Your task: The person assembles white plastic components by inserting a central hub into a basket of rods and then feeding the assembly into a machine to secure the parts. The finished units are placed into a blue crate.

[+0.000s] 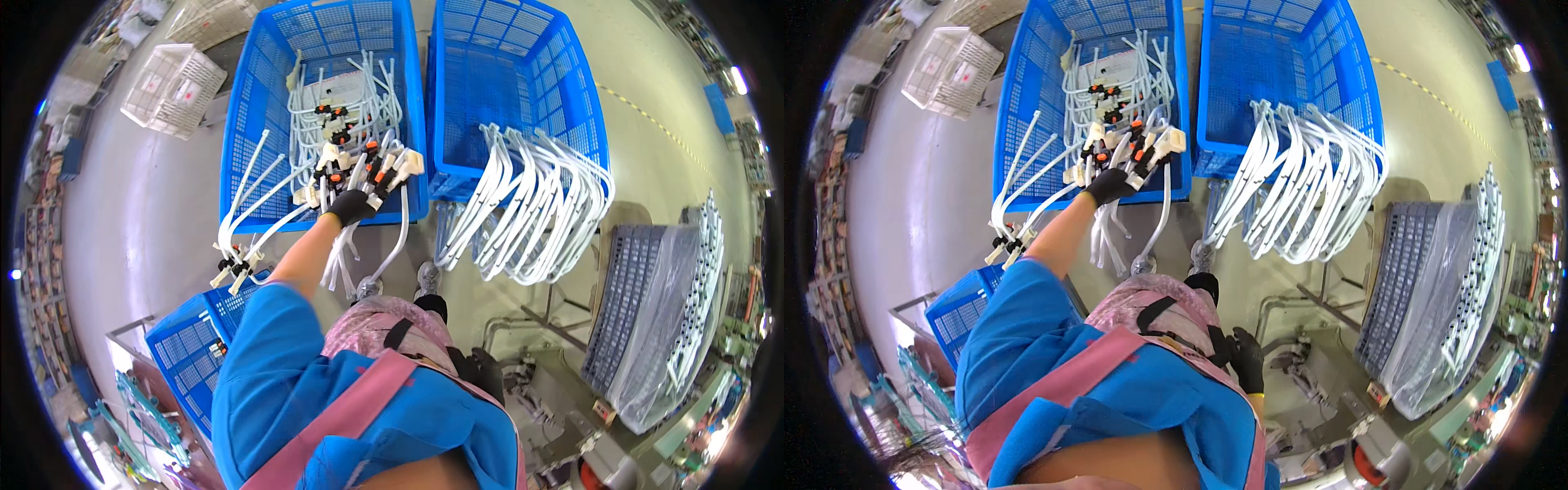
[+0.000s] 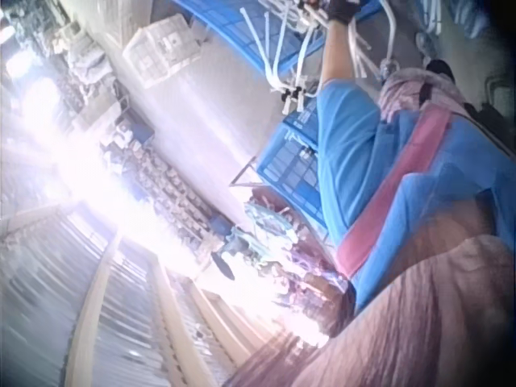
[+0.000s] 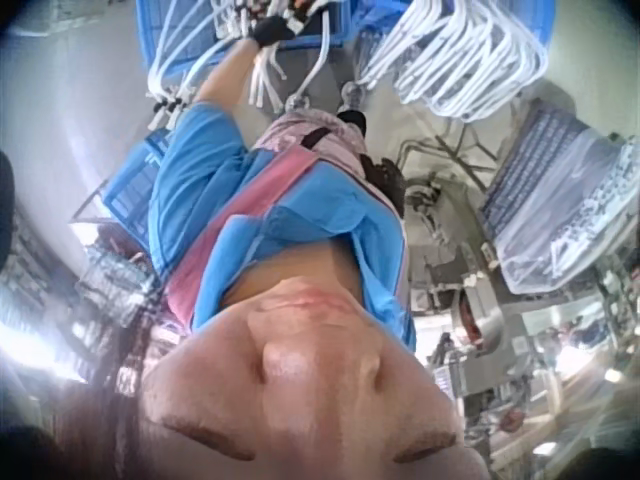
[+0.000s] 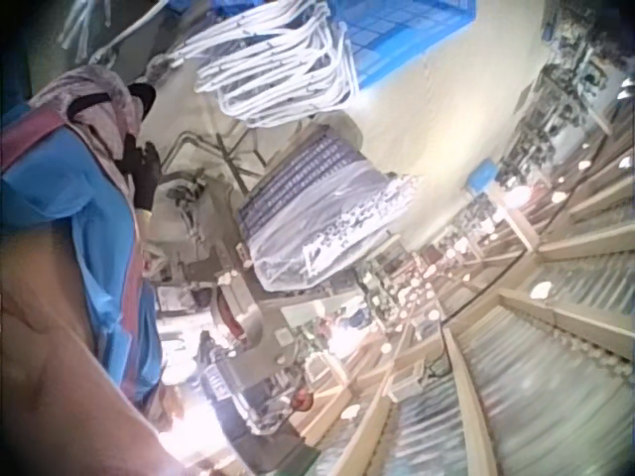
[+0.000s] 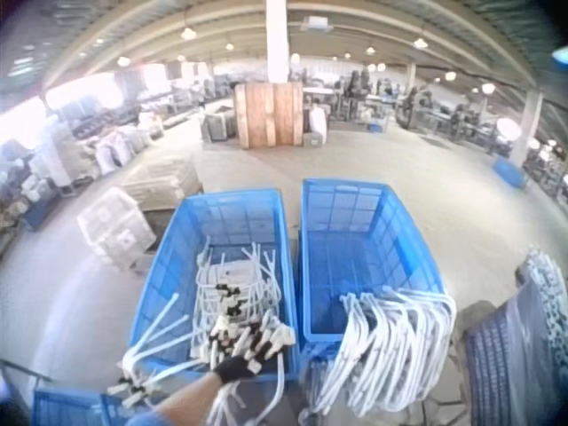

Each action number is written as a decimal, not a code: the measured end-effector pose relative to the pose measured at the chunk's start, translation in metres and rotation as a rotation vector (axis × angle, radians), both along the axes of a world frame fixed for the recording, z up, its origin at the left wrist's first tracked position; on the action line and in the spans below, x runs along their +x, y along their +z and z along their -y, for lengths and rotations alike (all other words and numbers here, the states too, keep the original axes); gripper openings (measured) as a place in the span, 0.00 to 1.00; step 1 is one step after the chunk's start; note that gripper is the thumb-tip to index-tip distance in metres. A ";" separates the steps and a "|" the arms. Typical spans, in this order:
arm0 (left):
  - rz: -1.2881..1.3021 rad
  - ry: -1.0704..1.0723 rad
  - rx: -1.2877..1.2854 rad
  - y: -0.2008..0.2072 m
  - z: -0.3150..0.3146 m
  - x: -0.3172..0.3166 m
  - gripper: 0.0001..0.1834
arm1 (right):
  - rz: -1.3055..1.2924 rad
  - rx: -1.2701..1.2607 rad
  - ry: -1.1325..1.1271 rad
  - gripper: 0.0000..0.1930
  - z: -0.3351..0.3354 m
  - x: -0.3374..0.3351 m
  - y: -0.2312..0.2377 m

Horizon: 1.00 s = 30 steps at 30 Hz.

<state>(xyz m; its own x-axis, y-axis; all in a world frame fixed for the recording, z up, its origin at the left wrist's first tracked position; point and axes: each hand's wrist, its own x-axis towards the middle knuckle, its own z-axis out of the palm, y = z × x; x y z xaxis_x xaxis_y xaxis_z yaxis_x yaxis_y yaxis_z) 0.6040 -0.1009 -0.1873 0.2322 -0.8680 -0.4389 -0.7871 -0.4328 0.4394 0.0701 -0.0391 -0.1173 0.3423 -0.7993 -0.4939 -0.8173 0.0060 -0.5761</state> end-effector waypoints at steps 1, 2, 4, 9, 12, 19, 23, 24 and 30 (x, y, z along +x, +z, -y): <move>-0.069 0.075 -0.077 0.026 -0.012 0.001 0.20 | 0.061 0.007 0.040 0.17 0.027 0.004 -0.006; -0.137 0.113 -0.138 0.055 -0.024 0.000 0.17 | 0.151 -0.209 0.222 0.17 0.062 0.014 -0.012; -0.360 0.328 -0.101 0.115 -0.060 -0.020 0.12 | 0.194 -0.299 0.374 0.20 0.122 0.046 -0.016; -0.765 0.737 -0.193 0.252 -0.142 -0.088 0.13 | 0.556 -0.306 0.475 0.47 0.246 0.189 0.013; -0.703 0.760 -0.163 0.302 -0.169 -0.122 0.29 | 0.770 -0.676 0.556 0.53 0.282 0.278 0.049; -1.012 0.994 -0.116 0.370 -0.204 -0.164 0.34 | 1.390 -0.250 0.642 0.14 0.231 0.362 0.089; -1.003 0.767 -0.254 0.391 -0.173 -0.141 0.43 | 1.245 -0.187 0.716 0.13 0.179 0.334 0.067; -0.937 0.725 -0.270 0.384 -0.159 -0.144 0.42 | 1.155 -0.171 0.824 0.15 0.165 0.324 0.066; -0.454 0.892 0.309 0.298 -0.108 -0.202 0.23 | 1.146 -0.043 1.131 0.18 0.119 0.283 0.063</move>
<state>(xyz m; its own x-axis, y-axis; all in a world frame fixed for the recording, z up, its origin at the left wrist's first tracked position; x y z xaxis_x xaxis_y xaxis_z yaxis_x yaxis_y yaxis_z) 0.4017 0.0074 0.1107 0.4907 -0.2984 -0.8186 0.0841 -0.9189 0.3854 0.3533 -0.1579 -0.0543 0.8923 0.1019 0.4398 0.4490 -0.3023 -0.8408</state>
